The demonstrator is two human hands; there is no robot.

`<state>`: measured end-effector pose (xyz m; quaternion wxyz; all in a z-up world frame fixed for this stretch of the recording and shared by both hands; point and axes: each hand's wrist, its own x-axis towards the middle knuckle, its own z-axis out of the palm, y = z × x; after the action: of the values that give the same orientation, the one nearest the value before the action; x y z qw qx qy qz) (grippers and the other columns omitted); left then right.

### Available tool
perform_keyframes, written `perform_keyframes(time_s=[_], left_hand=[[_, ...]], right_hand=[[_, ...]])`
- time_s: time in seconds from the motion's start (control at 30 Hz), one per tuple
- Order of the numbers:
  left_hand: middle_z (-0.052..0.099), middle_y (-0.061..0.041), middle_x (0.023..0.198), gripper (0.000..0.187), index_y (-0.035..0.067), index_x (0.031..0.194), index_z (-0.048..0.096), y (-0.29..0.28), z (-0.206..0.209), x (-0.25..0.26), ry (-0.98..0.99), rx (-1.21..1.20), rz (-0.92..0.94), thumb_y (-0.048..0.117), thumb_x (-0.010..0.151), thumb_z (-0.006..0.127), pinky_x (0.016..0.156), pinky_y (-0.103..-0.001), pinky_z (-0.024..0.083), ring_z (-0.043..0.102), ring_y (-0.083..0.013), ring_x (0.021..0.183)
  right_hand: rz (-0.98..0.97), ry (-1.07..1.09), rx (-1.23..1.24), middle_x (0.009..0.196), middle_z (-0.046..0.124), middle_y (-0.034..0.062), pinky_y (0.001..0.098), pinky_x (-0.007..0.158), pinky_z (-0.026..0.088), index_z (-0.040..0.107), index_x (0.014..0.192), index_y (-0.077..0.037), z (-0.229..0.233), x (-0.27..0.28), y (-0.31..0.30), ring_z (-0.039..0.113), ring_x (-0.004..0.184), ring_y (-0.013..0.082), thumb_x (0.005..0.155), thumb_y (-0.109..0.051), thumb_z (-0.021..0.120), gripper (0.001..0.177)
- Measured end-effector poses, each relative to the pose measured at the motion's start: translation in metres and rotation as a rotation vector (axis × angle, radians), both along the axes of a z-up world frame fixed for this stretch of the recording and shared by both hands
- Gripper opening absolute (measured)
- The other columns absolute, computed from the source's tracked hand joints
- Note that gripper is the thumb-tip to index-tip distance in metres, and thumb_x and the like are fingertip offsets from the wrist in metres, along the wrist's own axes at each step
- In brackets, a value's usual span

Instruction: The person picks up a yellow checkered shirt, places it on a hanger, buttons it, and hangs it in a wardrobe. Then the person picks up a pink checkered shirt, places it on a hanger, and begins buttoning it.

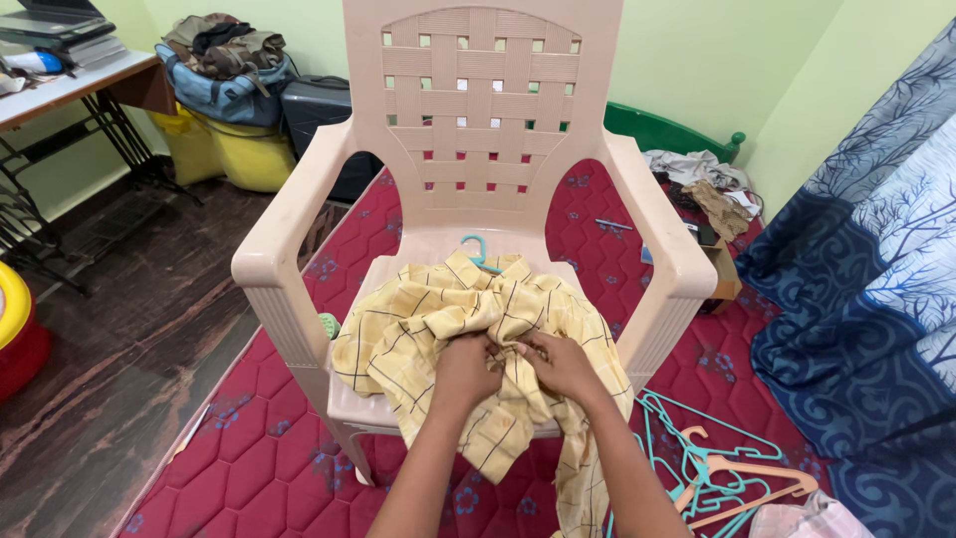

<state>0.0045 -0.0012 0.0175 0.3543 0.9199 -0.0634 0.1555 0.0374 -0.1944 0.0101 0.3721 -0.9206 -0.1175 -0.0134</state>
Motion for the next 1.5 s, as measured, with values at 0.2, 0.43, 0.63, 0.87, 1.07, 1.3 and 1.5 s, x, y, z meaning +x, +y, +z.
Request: perform_keyframes(time_s=[0.2, 0.43, 0.63, 0.87, 1.07, 1.3, 1.5], left_hand=[[0.077, -0.008, 0.079, 0.014, 0.011, 0.088, 0.078, 0.002, 0.07, 0.005, -0.246, -0.276, 0.017, 0.024, 0.086, 0.074, 0.07, -0.037, 0.061, 0.076, -0.0231, 0.069], [0.076, -0.007, 0.094, 0.023, 0.015, 0.099, 0.079, 0.017, 0.082, 0.044, -0.189, 0.052, 0.106, 0.028, 0.08, 0.077, 0.079, -0.04, 0.055, 0.071, -0.0244, 0.091], [0.077, -0.002, 0.112, 0.038, 0.028, 0.109, 0.079, 0.023, 0.025, 0.057, 0.441, 0.508, 0.009, 0.057, 0.085, 0.073, 0.09, -0.042, 0.053, 0.071, -0.0237, 0.108], [0.075, 0.0, 0.117, 0.042, 0.029, 0.11, 0.079, 0.024, 0.018, 0.077, 0.562, 0.582, -0.033, 0.061, 0.084, 0.073, 0.091, -0.042, 0.056, 0.07, -0.0229, 0.112], [0.075, 0.001, 0.118, 0.045, 0.029, 0.112, 0.079, 0.025, 0.016, 0.088, 0.617, 0.618, -0.079, 0.062, 0.083, 0.073, 0.093, -0.041, 0.056, 0.07, -0.0222, 0.112], [0.076, 0.001, 0.115, 0.043, 0.029, 0.108, 0.079, 0.025, 0.014, 0.08, 0.58, 0.606, -0.091, 0.061, 0.079, 0.078, 0.092, -0.04, 0.055, 0.07, -0.0219, 0.111], [0.077, 0.0, 0.104, 0.032, 0.024, 0.097, 0.08, 0.024, 0.042, 0.06, 0.58, 0.648, -0.291, 0.044, 0.072, 0.085, 0.087, -0.036, 0.057, 0.073, -0.0218, 0.1]], right_hand=[[-0.054, -0.561, -0.048, 0.1, 0.073, 0.0187, 0.0456, 0.08, 0.053, 0.065, 0.124, -0.01, 0.028, 0.029, -0.013, 0.068, 0.092, 0.0372, 0.083, -0.034, 0.075, 0.048], [0.46, -0.086, -0.171, 0.112, 0.074, 0.0179, 0.0408, 0.083, 0.057, 0.055, 0.148, -0.02, 0.025, -0.01, -0.002, 0.072, 0.087, 0.0345, 0.076, -0.016, 0.072, 0.075], [0.581, 0.312, -0.078, 0.09, 0.079, 0.0157, 0.0367, 0.07, 0.057, 0.07, 0.137, -0.021, 0.031, 0.005, -0.025, 0.065, 0.07, 0.0146, 0.085, -0.022, 0.072, 0.053], [-0.084, -0.059, -0.361, 0.103, 0.078, 0.0175, 0.0447, 0.087, 0.056, 0.079, 0.109, -0.01, -0.024, 0.1, -0.022, 0.073, 0.098, 0.0343, 0.089, -0.03, 0.07, 0.029], [-0.162, 0.197, -0.528, 0.122, 0.072, 0.0128, 0.0409, 0.093, 0.056, 0.069, 0.115, -0.009, 0.001, 0.099, -0.002, 0.068, 0.114, 0.0282, 0.073, -0.045, 0.084, 0.057], [-0.206, 0.152, -0.288, 0.108, 0.077, 0.0135, 0.0409, 0.09, 0.057, 0.076, 0.114, -0.016, 0.006, 0.092, -0.013, 0.073, 0.103, 0.0308, 0.069, -0.041, 0.082, 0.052], [-0.178, -0.248, 0.006, 0.099, 0.078, 0.0156, 0.044, 0.081, 0.056, 0.066, 0.111, -0.014, 0.048, 0.052, -0.031, 0.074, 0.096, 0.0353, 0.076, -0.031, 0.079, 0.041]])
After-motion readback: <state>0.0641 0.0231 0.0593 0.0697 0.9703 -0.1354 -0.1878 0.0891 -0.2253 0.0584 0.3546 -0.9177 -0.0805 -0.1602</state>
